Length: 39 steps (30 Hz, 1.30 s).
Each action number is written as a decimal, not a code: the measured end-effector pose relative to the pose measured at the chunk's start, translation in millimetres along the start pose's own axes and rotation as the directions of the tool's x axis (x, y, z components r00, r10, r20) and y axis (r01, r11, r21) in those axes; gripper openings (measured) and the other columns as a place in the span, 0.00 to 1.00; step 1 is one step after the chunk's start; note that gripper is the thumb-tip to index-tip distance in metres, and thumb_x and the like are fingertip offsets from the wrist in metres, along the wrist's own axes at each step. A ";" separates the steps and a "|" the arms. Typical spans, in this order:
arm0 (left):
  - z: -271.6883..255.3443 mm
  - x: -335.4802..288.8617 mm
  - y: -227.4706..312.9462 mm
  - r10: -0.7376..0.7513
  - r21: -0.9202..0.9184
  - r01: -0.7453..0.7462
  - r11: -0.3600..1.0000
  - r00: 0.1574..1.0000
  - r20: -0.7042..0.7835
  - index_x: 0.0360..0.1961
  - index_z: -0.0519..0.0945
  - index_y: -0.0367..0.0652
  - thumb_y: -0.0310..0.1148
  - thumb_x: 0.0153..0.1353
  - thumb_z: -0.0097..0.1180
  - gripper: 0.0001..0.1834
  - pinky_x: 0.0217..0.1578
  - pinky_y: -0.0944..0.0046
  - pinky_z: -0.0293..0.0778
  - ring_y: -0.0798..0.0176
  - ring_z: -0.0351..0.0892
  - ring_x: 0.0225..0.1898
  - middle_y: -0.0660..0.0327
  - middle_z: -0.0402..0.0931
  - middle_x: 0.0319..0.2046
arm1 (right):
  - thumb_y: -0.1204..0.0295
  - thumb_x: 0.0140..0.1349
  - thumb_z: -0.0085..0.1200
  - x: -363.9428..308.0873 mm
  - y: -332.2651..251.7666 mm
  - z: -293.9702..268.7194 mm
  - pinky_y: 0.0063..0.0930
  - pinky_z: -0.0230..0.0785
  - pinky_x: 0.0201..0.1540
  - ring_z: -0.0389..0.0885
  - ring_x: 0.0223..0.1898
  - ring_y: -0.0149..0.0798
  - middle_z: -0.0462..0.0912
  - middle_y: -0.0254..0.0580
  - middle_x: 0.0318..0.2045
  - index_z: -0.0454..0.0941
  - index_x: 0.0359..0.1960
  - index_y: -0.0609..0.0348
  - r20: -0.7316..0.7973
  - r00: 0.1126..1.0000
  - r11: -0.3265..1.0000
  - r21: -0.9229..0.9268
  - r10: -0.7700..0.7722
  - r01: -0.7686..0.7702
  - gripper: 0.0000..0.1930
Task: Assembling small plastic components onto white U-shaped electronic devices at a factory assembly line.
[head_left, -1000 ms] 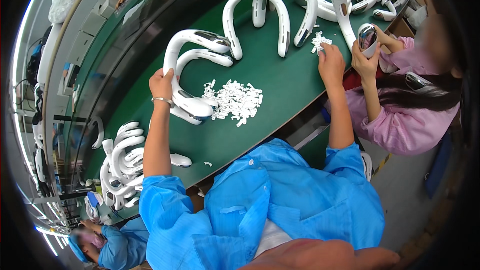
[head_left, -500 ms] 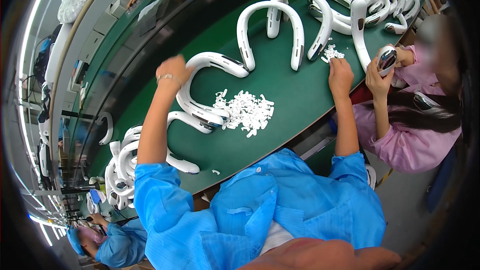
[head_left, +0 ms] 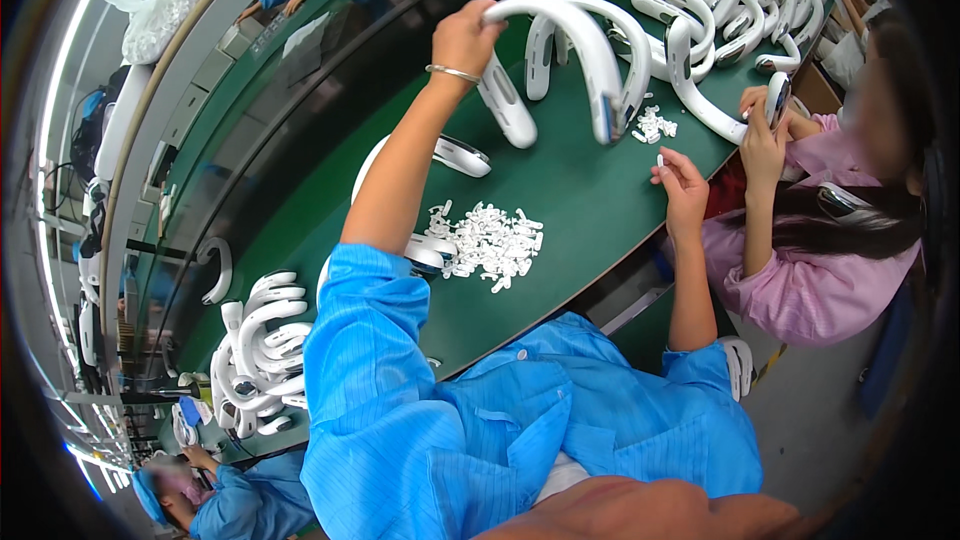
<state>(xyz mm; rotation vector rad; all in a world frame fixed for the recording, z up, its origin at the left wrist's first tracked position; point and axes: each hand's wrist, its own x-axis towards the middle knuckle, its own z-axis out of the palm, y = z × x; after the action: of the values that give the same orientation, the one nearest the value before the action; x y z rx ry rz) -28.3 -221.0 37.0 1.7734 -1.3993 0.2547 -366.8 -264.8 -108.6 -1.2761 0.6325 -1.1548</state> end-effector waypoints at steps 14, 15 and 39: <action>-3.3 -107.7 91.7 -0.325 -0.715 0.699 -0.023 0.671 0.667 0.49 0.63 0.40 0.36 0.66 0.40 0.15 0.23 0.55 0.79 0.54 0.78 0.25 0.49 0.73 0.34 | 0.82 0.59 0.49 16.4 -80.3 114.1 0.20 0.72 0.30 0.77 0.32 0.30 0.76 0.40 0.35 0.76 0.35 0.68 0.454 0.891 0.993 0.106 0.000 -0.054 0.05; -12.9 -109.3 105.2 -0.317 -0.693 0.721 -0.025 0.651 0.689 0.51 0.59 0.39 0.33 0.64 0.37 0.16 0.25 0.55 0.79 0.53 0.77 0.24 0.48 0.72 0.36 | 0.81 0.59 0.50 12.8 -76.2 116.0 0.18 0.71 0.30 0.76 0.31 0.28 0.75 0.39 0.34 0.76 0.35 0.68 0.426 0.903 0.994 0.108 -0.057 0.012 0.05; 19.6 -159.2 116.9 -0.363 -0.846 0.493 0.203 0.841 0.402 0.46 0.69 0.34 0.30 0.63 0.49 0.13 0.25 0.68 0.77 0.66 0.78 0.25 0.57 0.77 0.33 | 0.67 0.63 0.49 -11.9 58.8 91.1 0.13 0.63 0.22 0.70 0.22 0.20 0.74 0.28 0.23 0.75 0.46 0.60 0.110 0.973 0.976 0.055 0.202 -0.209 0.13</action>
<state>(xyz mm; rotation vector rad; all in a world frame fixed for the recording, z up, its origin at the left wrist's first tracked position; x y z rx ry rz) -193.7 -125.2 -16.6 1.0350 -0.7019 -0.8724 -272.4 -224.2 -145.0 -1.1767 0.6283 -0.9251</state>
